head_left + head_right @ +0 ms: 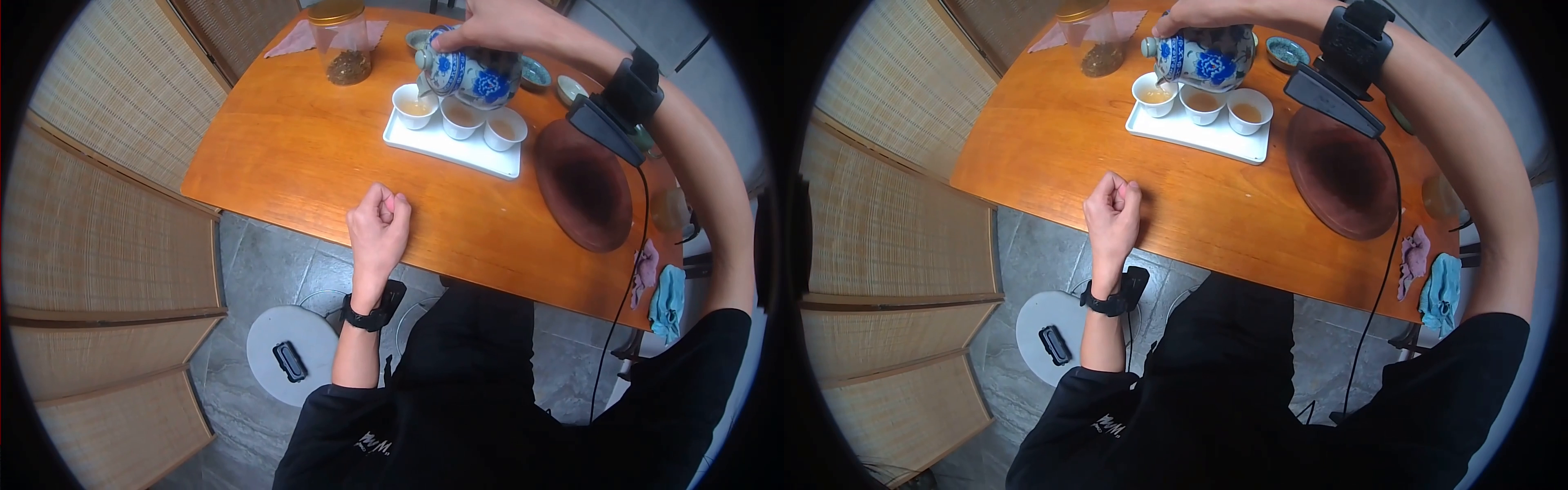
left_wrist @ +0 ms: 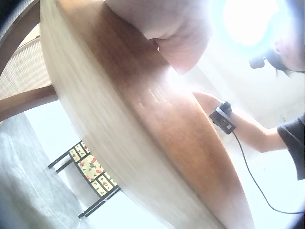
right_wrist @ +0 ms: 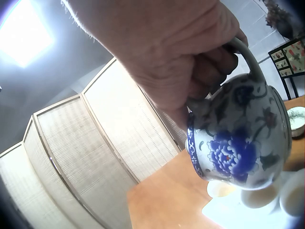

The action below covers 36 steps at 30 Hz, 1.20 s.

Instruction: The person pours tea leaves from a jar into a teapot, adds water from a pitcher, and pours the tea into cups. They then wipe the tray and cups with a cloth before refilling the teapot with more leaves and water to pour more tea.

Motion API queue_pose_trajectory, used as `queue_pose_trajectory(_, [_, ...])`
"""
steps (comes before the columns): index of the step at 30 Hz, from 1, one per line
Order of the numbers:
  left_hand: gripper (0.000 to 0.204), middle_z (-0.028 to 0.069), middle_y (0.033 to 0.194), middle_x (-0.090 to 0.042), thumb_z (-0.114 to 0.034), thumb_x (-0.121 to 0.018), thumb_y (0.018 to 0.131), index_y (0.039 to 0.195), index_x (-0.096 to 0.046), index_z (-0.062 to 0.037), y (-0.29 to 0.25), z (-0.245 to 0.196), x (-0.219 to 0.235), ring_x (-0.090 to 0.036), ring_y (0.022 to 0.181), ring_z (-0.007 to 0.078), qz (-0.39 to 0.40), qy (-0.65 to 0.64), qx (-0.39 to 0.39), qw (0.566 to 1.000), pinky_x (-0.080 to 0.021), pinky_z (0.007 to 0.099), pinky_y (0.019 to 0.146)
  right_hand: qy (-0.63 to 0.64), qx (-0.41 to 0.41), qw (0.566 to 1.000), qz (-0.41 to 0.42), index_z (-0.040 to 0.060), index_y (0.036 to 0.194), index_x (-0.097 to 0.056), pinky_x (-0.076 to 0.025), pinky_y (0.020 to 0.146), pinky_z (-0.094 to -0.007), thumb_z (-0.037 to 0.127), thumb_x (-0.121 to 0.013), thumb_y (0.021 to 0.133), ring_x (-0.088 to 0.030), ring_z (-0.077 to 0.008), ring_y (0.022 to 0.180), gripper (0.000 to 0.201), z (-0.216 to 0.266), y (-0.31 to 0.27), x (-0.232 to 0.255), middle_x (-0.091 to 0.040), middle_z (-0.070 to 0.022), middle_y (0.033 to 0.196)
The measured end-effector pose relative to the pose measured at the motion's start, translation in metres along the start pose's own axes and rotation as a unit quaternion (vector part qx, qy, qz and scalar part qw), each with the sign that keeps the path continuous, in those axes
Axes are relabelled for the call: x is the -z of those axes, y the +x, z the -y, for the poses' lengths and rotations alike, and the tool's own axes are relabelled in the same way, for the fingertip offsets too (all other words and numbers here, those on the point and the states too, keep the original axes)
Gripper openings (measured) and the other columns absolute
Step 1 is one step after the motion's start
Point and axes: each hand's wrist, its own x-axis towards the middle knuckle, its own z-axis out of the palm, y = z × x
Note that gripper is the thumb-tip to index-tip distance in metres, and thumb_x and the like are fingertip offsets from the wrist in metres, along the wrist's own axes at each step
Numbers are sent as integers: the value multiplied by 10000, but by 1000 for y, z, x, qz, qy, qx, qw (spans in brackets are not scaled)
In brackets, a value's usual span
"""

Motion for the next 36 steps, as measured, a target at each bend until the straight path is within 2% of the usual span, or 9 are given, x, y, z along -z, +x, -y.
queue_pose_trajectory(5, [249, 44, 460, -347, -80, -618, 837, 650, -469, -13, 0, 0, -1, -326, 428, 111, -2, -2, -1, 1000, -286, 299, 437, -44, -27, 999, -5, -104, 801, -690, -556, 619, -340, 433, -699, 756, -694, -274, 686, 538, 4, 10, -7, -684, -226, 741])
queue_pose_trajectory(8, [247, 43, 461, -344, -78, -617, 836, 649, -468, -13, 0, -1, 1, -325, 430, 110, -3, 2, -4, 1000, -285, 299, 438, 5, -11, 999, 38, -109, 828, -689, -557, 625, -344, 425, -694, 769, -696, -275, 691, 538, 9, 1, 3, -686, -223, 746])
queue_pose_trajectory(17, [249, 41, 460, -343, -76, -618, 834, 647, -465, -15, 0, 2, 0, -321, 427, 107, 1, -5, -1, 1000, -283, 296, 436, -48, -7, 999, 21, -116, 847, -684, -556, 636, -343, 425, -694, 779, -697, -280, 711, 545, 17, 4, 2, -685, -229, 773])
queue_pose_trajectory(22, [246, 40, 461, -347, -78, -618, 834, 648, -470, -16, 0, 1, 1, -325, 429, 105, 5, -2, -7, 1000, -285, 293, 436, -38, 25, 998, 33, -117, 838, -683, -550, 624, -350, 426, -695, 776, -692, -292, 704, 547, 16, 6, 4, -680, -232, 764])
queue_pose_trajectory(25, [264, -63, 549, -333, -72, -604, 870, 657, -453, -35, -2, 2, 1, -290, 518, 25, 18, -1, 0, 1000, -235, 237, 459, -50, 32, 998, 23, -119, 830, -681, -547, 623, -352, 430, -695, 774, -689, -297, 700, 552, 15, 4, 2, -678, -235, 759])
queue_pose_trajectory(29, [261, -64, 550, -330, -75, -603, 870, 660, -454, -36, -3, 1, 1, -289, 518, 25, 18, -2, -4, 1000, -235, 236, 460, -76, 43, 996, 19, -117, 827, -682, -545, 617, -356, 431, -695, 773, -685, -304, 690, 552, 15, 5, 1, -675, -239, 754])
queue_pose_trajectory(36, [260, -64, 554, -327, -81, -601, 870, 662, -451, -38, -2, 2, 1, -290, 525, 26, 19, -1, -2, 1000, -234, 237, 465, -42, 31, 999, 5, -113, 820, -684, -537, 582, -358, 406, -684, 782, -674, -299, 646, 520, 12, 0, -4, -671, -223, 714])
